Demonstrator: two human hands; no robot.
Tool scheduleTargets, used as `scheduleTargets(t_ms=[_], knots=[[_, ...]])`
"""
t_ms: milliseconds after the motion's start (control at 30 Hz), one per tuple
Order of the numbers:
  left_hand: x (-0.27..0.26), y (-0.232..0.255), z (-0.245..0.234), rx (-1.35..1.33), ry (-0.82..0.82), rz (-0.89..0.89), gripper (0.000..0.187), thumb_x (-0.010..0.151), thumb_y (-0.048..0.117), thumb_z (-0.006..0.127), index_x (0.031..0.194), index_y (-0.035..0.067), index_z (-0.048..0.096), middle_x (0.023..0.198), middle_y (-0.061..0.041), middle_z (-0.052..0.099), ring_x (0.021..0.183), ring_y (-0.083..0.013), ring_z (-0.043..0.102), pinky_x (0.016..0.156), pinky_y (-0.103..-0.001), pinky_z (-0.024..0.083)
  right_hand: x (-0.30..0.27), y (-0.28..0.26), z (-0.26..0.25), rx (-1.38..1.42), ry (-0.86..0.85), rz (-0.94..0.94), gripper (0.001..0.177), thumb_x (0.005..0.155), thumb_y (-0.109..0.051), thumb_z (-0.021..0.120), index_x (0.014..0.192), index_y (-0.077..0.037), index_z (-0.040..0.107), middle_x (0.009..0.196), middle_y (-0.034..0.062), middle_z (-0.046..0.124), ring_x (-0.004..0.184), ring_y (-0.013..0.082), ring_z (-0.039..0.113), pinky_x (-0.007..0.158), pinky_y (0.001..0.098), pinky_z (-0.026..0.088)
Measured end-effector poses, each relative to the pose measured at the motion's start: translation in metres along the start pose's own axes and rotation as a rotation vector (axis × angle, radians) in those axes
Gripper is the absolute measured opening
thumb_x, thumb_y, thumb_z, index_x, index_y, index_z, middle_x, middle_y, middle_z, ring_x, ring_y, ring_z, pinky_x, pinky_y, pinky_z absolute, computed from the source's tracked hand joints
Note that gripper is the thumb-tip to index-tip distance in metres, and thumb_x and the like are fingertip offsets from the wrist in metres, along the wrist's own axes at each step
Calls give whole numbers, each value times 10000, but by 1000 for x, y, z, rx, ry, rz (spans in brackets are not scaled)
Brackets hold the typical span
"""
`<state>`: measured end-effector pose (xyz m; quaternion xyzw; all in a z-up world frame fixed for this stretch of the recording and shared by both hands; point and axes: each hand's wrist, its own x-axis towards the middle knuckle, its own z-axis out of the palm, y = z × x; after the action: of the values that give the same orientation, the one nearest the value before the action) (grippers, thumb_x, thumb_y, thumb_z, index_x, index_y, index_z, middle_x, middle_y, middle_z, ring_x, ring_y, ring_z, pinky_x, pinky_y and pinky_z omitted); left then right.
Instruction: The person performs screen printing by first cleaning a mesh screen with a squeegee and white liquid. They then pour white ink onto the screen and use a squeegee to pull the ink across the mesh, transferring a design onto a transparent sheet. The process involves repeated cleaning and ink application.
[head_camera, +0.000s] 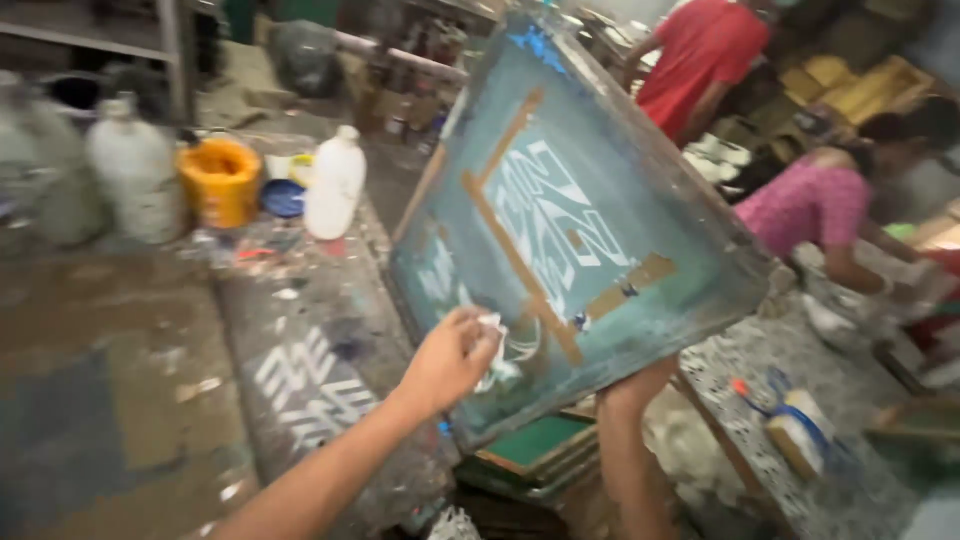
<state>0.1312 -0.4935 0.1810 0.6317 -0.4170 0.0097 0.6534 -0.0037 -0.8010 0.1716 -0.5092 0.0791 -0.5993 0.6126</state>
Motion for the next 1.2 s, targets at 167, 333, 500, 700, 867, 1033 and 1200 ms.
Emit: scheduleTargets(t_ms=[167,333,500,700,867,1033,1200], knots=[[93,67,-9,8,318,313,390,940,-5,605,1328,35,614,1340,-213,645,1257,-397,620,1064,-425,507,-9,-25,22,10,54,131,374,1073,-327,484,1306,-52,584,1184,66,641,1045,209,650,886,366,564],[204,39,6,-30,638,377,328,1013,-19,576,1323,74,628,1408,-191,630,1331,-364,621,1128,-409,528,-21,-22,4,113,25,177,366,1067,-380,478,1269,-91,580,1122,52,647,984,225,657,820,404,578],[160,83,60,-504,342,277,554,1104,171,483,1609,-4,334,1696,-234,351,1561,-381,395,1304,-446,284,-20,-16,-15,35,203,178,368,1076,-371,451,1277,-96,589,1175,40,658,1034,214,656,883,379,573],[128,80,45,-49,-116,524,979,819,452,744,1530,-59,306,1639,-311,245,1528,-452,255,1242,-521,229,-6,-24,-27,-169,-9,74,411,993,-252,462,1349,-90,590,1321,39,649,1184,193,628,1031,335,526],[184,3,86,314,357,324,922,949,351,747,1644,-35,280,1726,-248,296,1635,-402,278,1368,-513,194,-3,0,-92,-130,150,83,379,1067,-336,450,1304,-76,591,1246,61,656,1103,229,636,954,378,547],[96,79,69,-75,-49,686,1017,859,486,748,1603,19,237,1712,-243,297,1634,-401,293,1367,-533,173,-13,-10,-82,-96,127,109,389,1050,-367,470,1294,-88,587,1224,52,654,1076,219,645,922,379,557],[206,14,36,152,229,471,1061,880,510,787,1659,53,231,1742,-205,227,1647,-392,183,1340,-553,111,-22,-49,5,-64,132,131,400,1033,-399,490,1283,-100,584,1201,44,653,1049,209,654,891,380,567]])
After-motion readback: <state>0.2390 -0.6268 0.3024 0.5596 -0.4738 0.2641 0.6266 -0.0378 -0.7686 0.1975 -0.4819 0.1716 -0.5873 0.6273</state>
